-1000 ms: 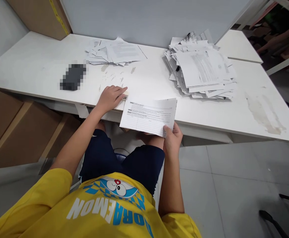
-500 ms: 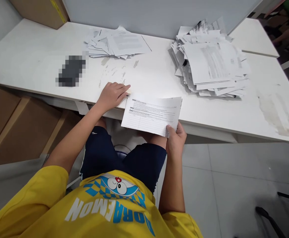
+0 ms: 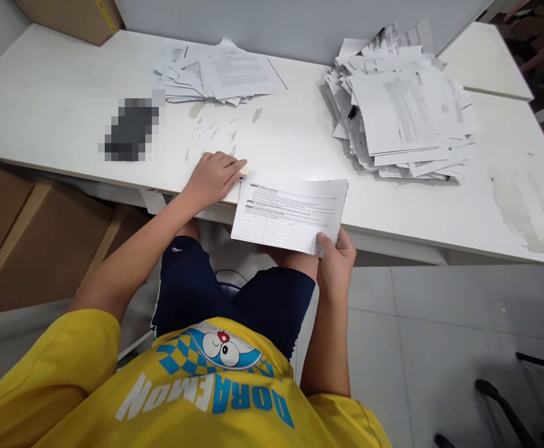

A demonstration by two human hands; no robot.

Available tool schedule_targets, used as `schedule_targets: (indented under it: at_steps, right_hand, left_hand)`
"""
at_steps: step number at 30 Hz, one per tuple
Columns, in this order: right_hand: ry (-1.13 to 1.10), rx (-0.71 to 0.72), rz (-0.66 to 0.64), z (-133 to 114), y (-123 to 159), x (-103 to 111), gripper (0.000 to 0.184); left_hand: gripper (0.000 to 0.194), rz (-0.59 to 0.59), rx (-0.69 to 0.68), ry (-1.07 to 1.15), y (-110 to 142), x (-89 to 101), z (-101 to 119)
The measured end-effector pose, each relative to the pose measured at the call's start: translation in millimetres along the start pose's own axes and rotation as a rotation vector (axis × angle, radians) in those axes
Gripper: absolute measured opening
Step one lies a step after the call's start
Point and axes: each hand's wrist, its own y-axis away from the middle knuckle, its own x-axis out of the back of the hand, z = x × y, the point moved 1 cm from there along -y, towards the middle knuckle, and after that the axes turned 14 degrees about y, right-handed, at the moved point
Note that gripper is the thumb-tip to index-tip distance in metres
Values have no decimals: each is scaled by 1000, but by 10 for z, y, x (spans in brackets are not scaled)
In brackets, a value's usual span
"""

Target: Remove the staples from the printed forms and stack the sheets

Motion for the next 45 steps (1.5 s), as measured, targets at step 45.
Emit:
schedule_targets:
  at_steps: [45]
  right_hand:
    - [47, 9, 79, 20, 91, -10, 41]
  left_hand:
    - [48, 71, 0, 78, 58, -16, 36]
